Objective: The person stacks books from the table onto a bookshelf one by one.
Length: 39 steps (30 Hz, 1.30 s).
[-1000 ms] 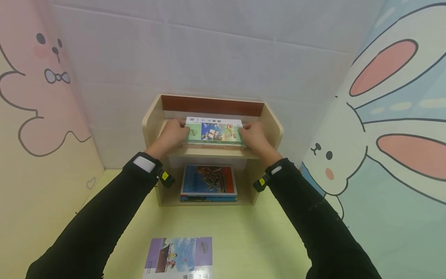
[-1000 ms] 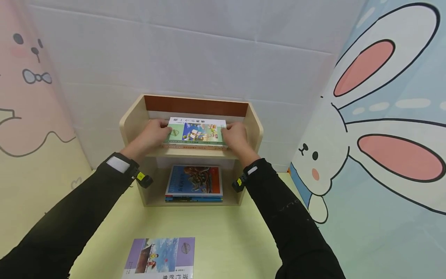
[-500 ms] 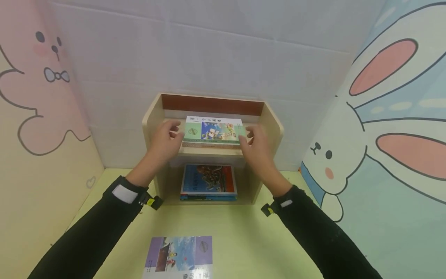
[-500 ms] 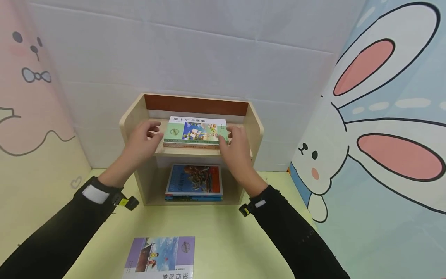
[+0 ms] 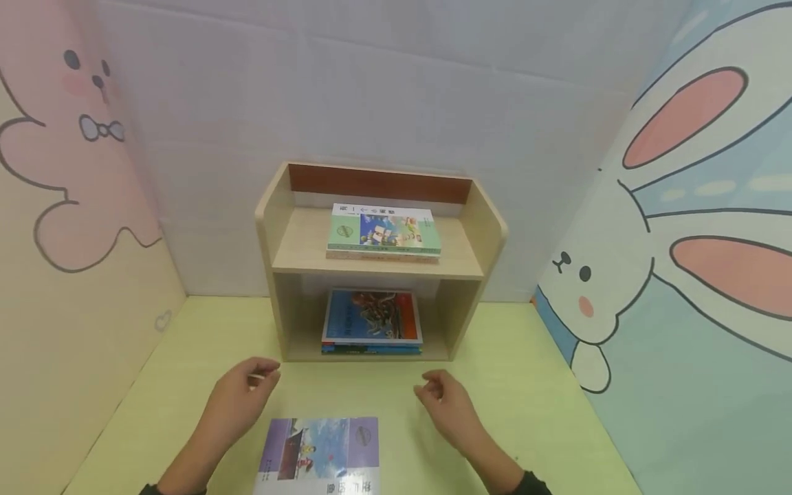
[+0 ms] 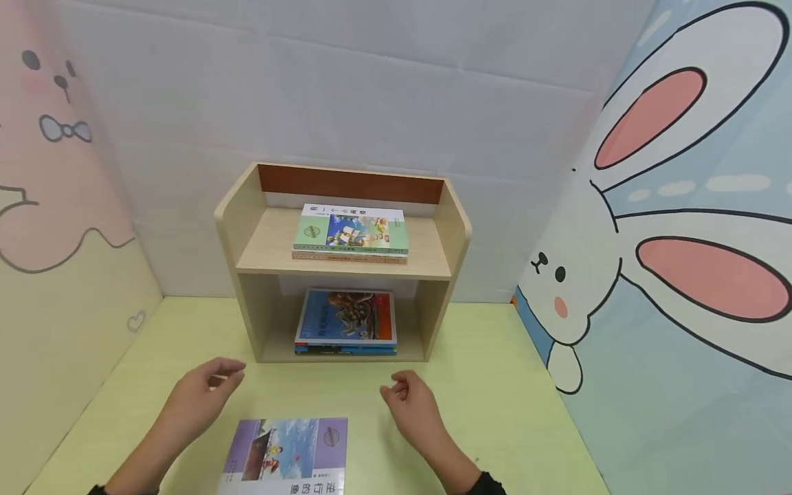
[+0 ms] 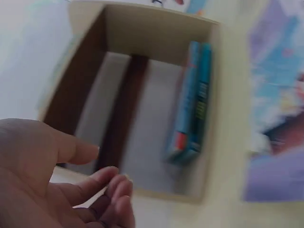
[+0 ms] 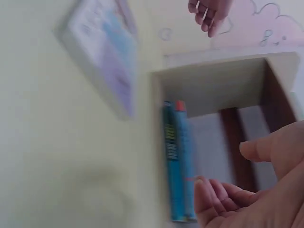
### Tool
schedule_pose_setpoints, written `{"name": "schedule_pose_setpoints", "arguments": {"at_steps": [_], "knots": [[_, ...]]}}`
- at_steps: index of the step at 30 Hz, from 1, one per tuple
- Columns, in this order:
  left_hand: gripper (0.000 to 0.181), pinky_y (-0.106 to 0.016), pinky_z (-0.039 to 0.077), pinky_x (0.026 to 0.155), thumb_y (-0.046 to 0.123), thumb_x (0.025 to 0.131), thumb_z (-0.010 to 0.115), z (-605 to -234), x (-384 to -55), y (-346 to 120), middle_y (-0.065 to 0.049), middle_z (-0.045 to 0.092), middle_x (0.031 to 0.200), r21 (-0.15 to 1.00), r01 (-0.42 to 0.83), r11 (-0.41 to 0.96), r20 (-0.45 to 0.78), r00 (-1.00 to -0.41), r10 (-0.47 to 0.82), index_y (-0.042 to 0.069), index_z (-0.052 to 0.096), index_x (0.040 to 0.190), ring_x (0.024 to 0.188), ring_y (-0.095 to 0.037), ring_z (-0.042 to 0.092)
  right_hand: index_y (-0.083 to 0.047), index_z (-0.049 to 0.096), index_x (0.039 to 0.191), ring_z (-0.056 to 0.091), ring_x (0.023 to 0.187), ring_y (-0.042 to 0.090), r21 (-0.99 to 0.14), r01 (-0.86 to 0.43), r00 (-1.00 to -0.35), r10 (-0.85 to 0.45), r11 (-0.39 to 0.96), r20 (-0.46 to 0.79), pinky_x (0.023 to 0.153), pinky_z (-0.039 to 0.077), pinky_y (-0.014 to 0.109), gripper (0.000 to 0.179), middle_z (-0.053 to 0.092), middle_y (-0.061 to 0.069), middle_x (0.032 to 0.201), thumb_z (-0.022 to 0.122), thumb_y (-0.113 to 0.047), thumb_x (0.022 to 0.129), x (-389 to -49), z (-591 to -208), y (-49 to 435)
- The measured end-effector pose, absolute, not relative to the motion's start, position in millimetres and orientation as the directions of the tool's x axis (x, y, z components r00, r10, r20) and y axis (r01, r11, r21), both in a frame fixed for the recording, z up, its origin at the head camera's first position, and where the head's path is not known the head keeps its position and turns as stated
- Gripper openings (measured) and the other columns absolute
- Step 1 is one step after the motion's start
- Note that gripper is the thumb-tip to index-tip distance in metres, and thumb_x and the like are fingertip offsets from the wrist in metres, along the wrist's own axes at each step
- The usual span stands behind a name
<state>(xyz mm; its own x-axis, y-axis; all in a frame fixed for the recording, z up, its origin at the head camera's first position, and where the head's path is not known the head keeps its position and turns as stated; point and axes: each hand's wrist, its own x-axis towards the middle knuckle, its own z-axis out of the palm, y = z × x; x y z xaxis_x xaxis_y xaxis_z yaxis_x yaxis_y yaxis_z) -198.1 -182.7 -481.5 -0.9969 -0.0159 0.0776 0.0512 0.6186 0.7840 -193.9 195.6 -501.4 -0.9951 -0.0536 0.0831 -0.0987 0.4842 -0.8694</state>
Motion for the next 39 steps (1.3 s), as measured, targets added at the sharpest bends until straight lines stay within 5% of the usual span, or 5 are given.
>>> {"name": "schedule_pose_setpoints", "arguments": {"at_steps": [7,21,26,32,39], "knots": [[0.054,-0.062,0.06,0.088,0.032,0.108,0.07,-547,-171,-201,-0.024,0.073,0.123,0.683,-0.11,0.722,-0.082,-0.994,-0.074,-0.013,0.063,0.137,0.109,-0.042,0.073,0.023,0.057,0.136,0.074,0.091,0.031,-0.921,0.099,-0.975,-0.146,0.377,-0.165,0.082,0.065,0.047,0.054,0.076,0.016,0.109,0.068,-0.022,0.109,-164,-543,193],[0.075,-0.059,0.062,0.081,0.045,0.1,0.077,-580,-162,-187,-0.022,0.074,0.102,0.574,-0.143,0.806,-0.215,-0.976,-0.02,-0.023,0.061,0.124,0.095,-0.042,0.074,0.02,0.065,0.124,0.077,0.107,0.038,-0.941,0.203,-0.958,-0.143,0.271,-0.248,0.096,0.063,0.052,0.042,0.076,0.016,0.114,0.068,-0.018,0.108,-155,-555,186],[0.071,-0.059,0.062,0.084,0.049,0.101,0.075,-580,-162,-178,-0.017,0.076,0.102,0.613,-0.148,0.777,-0.223,-0.975,-0.01,-0.019,0.065,0.12,0.095,-0.04,0.074,0.021,0.064,0.123,0.075,0.112,0.043,-0.95,0.248,-0.942,-0.182,0.19,-0.282,0.099,0.062,0.052,0.04,0.075,0.021,0.116,0.066,-0.016,0.108,-155,-556,181],[0.065,-0.066,0.06,0.094,0.042,0.105,0.074,-582,-159,-166,-0.022,0.078,0.113,0.745,-0.162,0.647,-0.25,-0.967,0.045,-0.019,0.066,0.126,0.107,-0.049,0.073,0.015,0.068,0.113,0.075,0.103,0.032,-0.943,0.28,-0.935,-0.174,0.177,-0.31,0.093,0.064,0.05,0.031,0.074,0.017,0.111,0.065,-0.015,0.109,-155,-558,173],[0.047,-0.058,0.064,0.089,0.026,0.104,0.076,-587,-156,-158,-0.016,0.079,0.11,0.831,-0.183,0.525,-0.244,-0.969,0.047,-0.015,0.07,0.126,0.099,-0.037,0.077,0.02,0.068,0.125,0.071,0.101,0.025,-0.942,0.277,-0.94,-0.151,0.191,-0.307,0.09,0.064,0.048,0.04,0.075,0.014,0.112,0.065,-0.015,0.107,-151,-562,174]]}}
